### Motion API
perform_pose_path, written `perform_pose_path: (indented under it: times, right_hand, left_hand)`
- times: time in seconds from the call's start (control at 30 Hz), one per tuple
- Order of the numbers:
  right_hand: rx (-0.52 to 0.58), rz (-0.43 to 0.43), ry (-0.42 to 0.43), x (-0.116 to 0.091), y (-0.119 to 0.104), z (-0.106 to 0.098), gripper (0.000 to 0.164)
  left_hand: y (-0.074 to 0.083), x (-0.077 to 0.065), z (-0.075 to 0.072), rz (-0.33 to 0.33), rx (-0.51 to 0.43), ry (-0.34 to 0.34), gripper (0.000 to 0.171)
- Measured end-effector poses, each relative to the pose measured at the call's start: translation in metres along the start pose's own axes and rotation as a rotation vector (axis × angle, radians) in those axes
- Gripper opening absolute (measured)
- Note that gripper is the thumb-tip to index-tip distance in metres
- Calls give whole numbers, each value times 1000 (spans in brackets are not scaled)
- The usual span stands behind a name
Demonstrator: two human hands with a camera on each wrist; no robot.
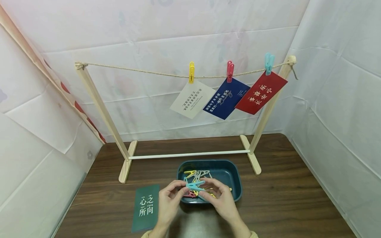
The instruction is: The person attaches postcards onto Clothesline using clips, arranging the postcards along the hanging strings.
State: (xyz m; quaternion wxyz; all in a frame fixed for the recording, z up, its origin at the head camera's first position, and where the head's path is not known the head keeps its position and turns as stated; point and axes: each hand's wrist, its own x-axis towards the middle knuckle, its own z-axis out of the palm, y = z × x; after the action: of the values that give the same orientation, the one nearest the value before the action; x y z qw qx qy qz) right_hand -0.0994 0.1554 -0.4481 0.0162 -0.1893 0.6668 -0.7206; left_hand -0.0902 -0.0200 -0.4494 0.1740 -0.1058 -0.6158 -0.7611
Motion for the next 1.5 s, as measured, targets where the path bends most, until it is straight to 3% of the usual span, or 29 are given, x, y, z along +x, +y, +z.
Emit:
perform_pose_path:
  times: [0.37,0.63,0.8,0.9,1.07,1.17,1.37,1.5]
  right_hand:
    - [49,15,86,-2,2,7,32]
    - [45,23,161,-4,0,12,23]
    - [0,61,215,-5,-1,13,26]
    - [-20,90,241,-5,-1,13,26]
    - [-27,120,277,-7,-2,14,24]
    - [-27,124,292,-8,-2,14,23]
    - [0,118,287,-10,-2,13,25]
    - [19,80,263,-12,0,11,23]
  left_hand:
    - [-7,-9,1,-81,-90,8,10]
    - [-8,-12,-3,-84,-79,-17,15]
    - [-8,-15,-13,-91,99,6,8]
    - [-10,-16,-21,-56,265,55,7]
    - [-17,-19,-39,-30,448,129,9]
    - [-17,-19,-49,-79,526,146,6]
    - [-15,-18,-66,-266,631,143,10]
    - [-16,-19,-77,-346,702,124,17]
